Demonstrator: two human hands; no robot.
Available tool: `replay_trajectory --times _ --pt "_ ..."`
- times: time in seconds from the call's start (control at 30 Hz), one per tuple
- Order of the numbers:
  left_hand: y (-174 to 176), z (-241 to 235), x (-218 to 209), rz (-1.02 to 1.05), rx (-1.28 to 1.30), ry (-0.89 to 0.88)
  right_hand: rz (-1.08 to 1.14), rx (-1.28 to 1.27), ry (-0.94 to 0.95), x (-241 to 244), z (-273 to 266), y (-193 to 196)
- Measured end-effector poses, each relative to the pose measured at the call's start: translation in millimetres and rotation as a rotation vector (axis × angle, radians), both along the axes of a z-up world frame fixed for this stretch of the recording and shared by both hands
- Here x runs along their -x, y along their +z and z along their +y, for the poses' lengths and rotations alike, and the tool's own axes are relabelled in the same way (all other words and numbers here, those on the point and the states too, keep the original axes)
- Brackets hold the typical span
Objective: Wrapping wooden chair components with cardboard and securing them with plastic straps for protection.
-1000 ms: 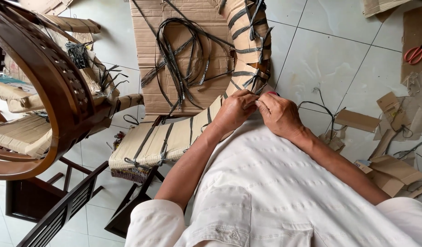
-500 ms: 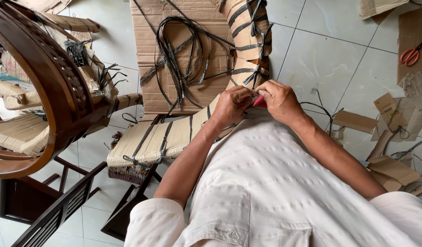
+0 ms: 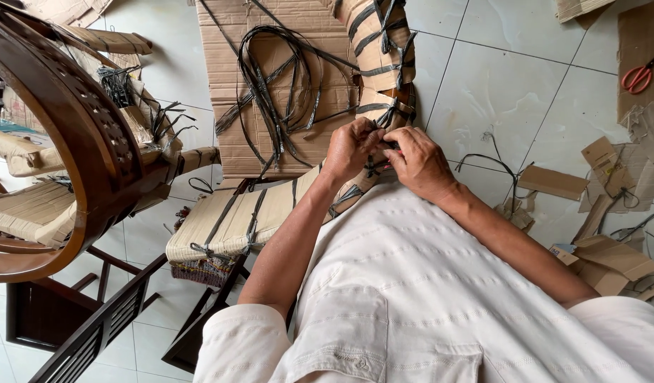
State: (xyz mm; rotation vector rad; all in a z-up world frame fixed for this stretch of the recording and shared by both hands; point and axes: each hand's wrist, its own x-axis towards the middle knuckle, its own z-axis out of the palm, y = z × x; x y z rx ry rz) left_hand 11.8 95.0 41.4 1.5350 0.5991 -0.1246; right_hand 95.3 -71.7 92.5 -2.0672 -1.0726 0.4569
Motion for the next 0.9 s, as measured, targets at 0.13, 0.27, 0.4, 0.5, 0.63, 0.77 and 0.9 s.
replay_trajectory --times 0.13,0.27,0.4,0.5,0.63,0.77,0.9 --pt "-17 -1 1 0.065 -0.076 -0.040 -0.095 -0.007 0.011 6 -4 -27" --pt "-22 -1 -2 0.109 -0.117 -0.028 -0.213 0.003 0.040 4 -3 -28" --pt "-8 -3 -12 0.151 -0.304 -0.098 -0.391 0.049 0.095 3 -5 -37" --pt "12 -2 -20 0.220 -0.438 -0.184 -0.482 0.090 0.136 3 -4 -31" --pt "37 2 -22 0.295 -0.435 -0.271 -0.396 0.136 0.182 -1 -1 -23" --pt "31 7 -8 0.116 -0.329 -0.292 0.240 0.201 0.178 -18 3 -7" --pt "31 10 7 -0.074 -0.235 -0.269 0.612 0.246 0.053 -24 1 7"
